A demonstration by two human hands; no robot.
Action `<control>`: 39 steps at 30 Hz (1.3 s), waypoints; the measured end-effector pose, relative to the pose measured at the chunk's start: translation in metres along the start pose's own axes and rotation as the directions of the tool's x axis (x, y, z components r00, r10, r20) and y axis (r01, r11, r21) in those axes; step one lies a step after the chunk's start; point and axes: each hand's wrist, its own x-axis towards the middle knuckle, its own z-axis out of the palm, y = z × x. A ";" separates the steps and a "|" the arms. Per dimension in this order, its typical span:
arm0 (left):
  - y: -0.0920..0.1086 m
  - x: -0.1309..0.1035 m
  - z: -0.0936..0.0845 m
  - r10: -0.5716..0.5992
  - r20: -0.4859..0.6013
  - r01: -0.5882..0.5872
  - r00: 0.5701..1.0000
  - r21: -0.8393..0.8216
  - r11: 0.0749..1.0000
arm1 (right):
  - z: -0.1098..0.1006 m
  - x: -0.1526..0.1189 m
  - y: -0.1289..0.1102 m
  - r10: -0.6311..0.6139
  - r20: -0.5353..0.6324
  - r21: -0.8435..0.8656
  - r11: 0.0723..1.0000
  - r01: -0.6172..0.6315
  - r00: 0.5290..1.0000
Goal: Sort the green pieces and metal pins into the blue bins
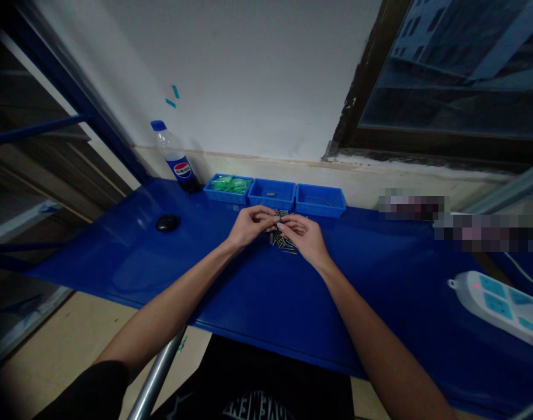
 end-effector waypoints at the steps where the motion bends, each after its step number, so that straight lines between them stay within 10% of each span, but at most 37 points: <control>1: 0.000 0.000 -0.001 0.013 0.012 -0.013 1.000 0.006 1.000 | 0.000 0.000 0.000 0.013 0.000 0.015 1.000 -0.013 1.000; 14: 0.012 -0.002 -0.008 0.117 0.110 -0.142 0.987 0.256 0.956 | -0.001 0.006 0.000 0.072 -0.014 0.065 0.995 -0.071 0.997; 19: 0.026 -0.002 -0.027 0.293 0.140 -0.293 0.946 0.756 0.585 | -0.003 0.014 0.000 0.023 -0.044 -0.019 1.000 -0.024 0.999; 23: 0.028 -0.002 -0.044 0.200 0.199 -0.262 0.959 0.891 0.370 | -0.001 0.021 -0.005 -0.083 0.019 0.035 0.996 0.083 0.996; 39: 0.023 0.001 -0.050 0.088 0.218 -0.234 0.972 0.939 0.253 | -0.019 0.009 0.007 -0.055 -0.080 -0.001 0.998 0.055 0.995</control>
